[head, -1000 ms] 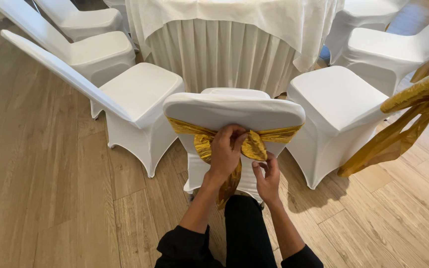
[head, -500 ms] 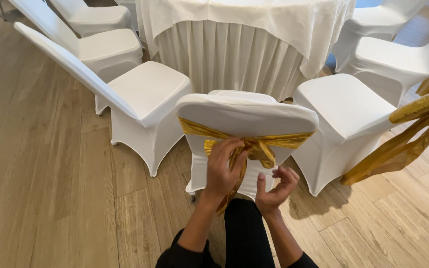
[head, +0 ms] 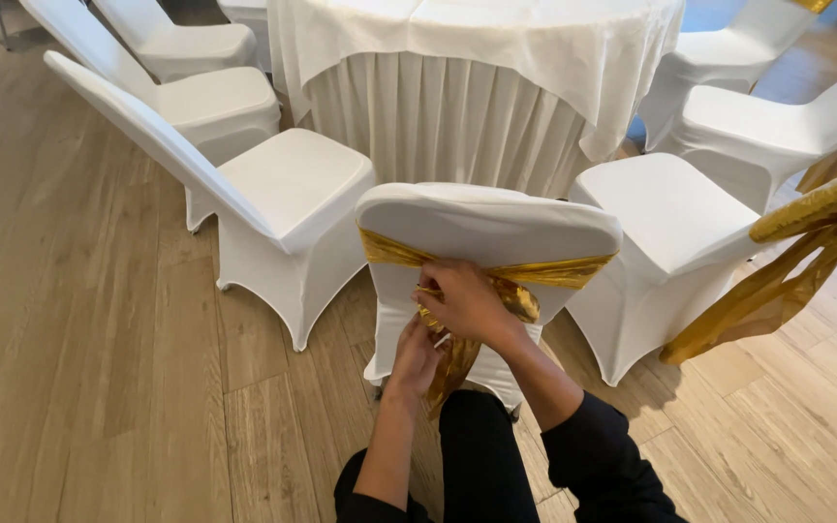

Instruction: The person takes gold sashes from a container and ties them around the backs of white-covered chairs. They wrap the sashes around the chairs and tie them into bows, adjusting the fabric to ensure a neat appearance.

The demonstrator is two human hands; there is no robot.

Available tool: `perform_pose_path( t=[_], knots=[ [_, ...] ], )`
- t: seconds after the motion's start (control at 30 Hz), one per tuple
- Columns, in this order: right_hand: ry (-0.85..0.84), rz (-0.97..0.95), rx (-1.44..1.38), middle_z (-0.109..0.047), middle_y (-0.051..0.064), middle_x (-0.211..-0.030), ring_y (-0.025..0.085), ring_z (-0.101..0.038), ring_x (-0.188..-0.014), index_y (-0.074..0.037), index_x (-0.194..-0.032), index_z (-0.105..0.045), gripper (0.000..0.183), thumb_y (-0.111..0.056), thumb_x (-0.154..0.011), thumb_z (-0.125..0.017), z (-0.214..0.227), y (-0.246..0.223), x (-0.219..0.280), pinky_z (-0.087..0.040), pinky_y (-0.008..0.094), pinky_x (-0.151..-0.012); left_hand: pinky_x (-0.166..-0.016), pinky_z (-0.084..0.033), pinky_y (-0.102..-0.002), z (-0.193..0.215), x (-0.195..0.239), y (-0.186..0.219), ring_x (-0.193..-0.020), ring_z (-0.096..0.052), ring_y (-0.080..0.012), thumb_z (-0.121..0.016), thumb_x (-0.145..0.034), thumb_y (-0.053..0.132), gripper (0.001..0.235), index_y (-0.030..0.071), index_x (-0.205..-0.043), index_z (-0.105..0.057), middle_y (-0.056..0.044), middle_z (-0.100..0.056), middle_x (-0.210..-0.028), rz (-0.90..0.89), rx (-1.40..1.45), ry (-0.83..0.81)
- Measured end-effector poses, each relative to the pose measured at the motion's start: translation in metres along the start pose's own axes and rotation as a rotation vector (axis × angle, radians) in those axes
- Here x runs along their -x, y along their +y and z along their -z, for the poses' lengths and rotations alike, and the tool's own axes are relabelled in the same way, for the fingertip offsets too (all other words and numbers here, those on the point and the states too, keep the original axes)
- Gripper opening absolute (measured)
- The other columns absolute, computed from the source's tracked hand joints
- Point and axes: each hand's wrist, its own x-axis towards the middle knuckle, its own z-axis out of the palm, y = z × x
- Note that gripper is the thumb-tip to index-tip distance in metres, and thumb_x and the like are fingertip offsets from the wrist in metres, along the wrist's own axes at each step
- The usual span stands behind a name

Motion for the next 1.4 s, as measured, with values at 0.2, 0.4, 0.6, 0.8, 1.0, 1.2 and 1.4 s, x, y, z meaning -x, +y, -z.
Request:
perform_pose_path(
  t=[0.2,0.4,0.6,0.8,1.0,1.2,1.4],
  knots=[
    [0.231,-0.237,-0.536,-0.066,0.011,-0.068,0.020,-0.058,-0.065,-0.004,-0.089,-0.066,0.020,-0.018,-0.101,-0.060,0.006,0.010,0.004,-0.046,0.036,-0.063,-0.076,-0.048,-0.027,0.015,-0.034,-0.020,-0.083,-0.060,-0.0132,-0.062,-0.102,0.014,0.015,0.017,-0.092,-0.051,0.001,-0.062,-0.087,-0.173,0.164,0.166],
    [0.440,-0.254,-0.500,-0.053,0.007,-0.049,0.012,-0.043,-0.052,-0.007,-0.074,-0.064,0.040,-0.025,-0.108,-0.054,-0.005,0.043,0.009,-0.037,0.029,-0.052,-0.064,-0.045,-0.024,0.003,-0.042,-0.010,-0.066,-0.054,-0.0099,-0.067,-0.103,0.026,0.033,0.017,-0.082,-0.042,0.004,-0.048,-0.070,-0.231,0.246,0.339],
    [0.160,-0.336,-0.424,-0.070,0.019,-0.070,0.026,-0.063,-0.066,0.004,-0.084,-0.071,0.030,-0.025,-0.093,-0.070,0.041,-0.007,0.012,-0.050,0.039,-0.061,-0.086,-0.051,-0.036,-0.002,-0.020,-0.012,-0.099,-0.063,-0.0184,-0.048,-0.103,0.057,0.040,0.018,-0.109,-0.050,-0.003,-0.063,-0.107,-0.174,0.113,0.235],
    [0.163,-0.312,-0.432,-0.072,0.016,-0.072,0.025,-0.064,-0.067,0.000,-0.091,-0.070,0.019,-0.018,-0.095,-0.066,0.021,0.016,0.005,-0.050,0.038,-0.061,-0.077,-0.054,-0.027,0.011,-0.034,-0.025,-0.085,-0.063,-0.0125,-0.061,-0.104,0.025,0.017,0.014,-0.112,-0.052,-0.001,-0.066,-0.093,-0.310,0.003,0.213],
    [0.431,-0.116,-0.472,-0.069,0.013,-0.062,0.016,-0.059,-0.053,-0.008,-0.101,-0.061,0.008,-0.012,-0.105,-0.056,0.008,0.015,0.004,-0.046,0.029,-0.054,-0.065,-0.051,-0.025,0.014,-0.047,-0.039,-0.069,-0.059,-0.0113,-0.062,-0.104,0.022,0.013,0.009,-0.100,-0.061,0.000,-0.059,-0.078,-0.325,0.133,0.296],
    [0.377,-0.135,-0.480,-0.075,0.018,-0.086,0.028,-0.071,-0.084,-0.007,-0.108,-0.056,0.017,-0.016,-0.099,-0.067,0.023,0.003,0.009,-0.053,0.043,-0.079,-0.077,-0.055,-0.030,-0.001,-0.014,-0.026,-0.096,-0.065,-0.0184,-0.055,-0.103,0.026,0.032,0.006,-0.126,-0.063,-0.009,-0.067,-0.112,-0.496,-0.031,0.217],
    [0.249,-0.153,-0.174,-0.076,0.012,-0.086,0.034,-0.073,-0.082,-0.012,-0.116,-0.054,0.022,-0.017,-0.098,-0.065,0.039,0.007,0.009,-0.056,0.048,-0.078,-0.071,-0.052,-0.029,0.009,-0.027,-0.028,-0.071,-0.061,-0.0122,-0.067,-0.100,0.011,0.010,0.004,-0.095,-0.072,-0.009,-0.071,-0.073,-0.573,-0.238,0.285]
  ],
)
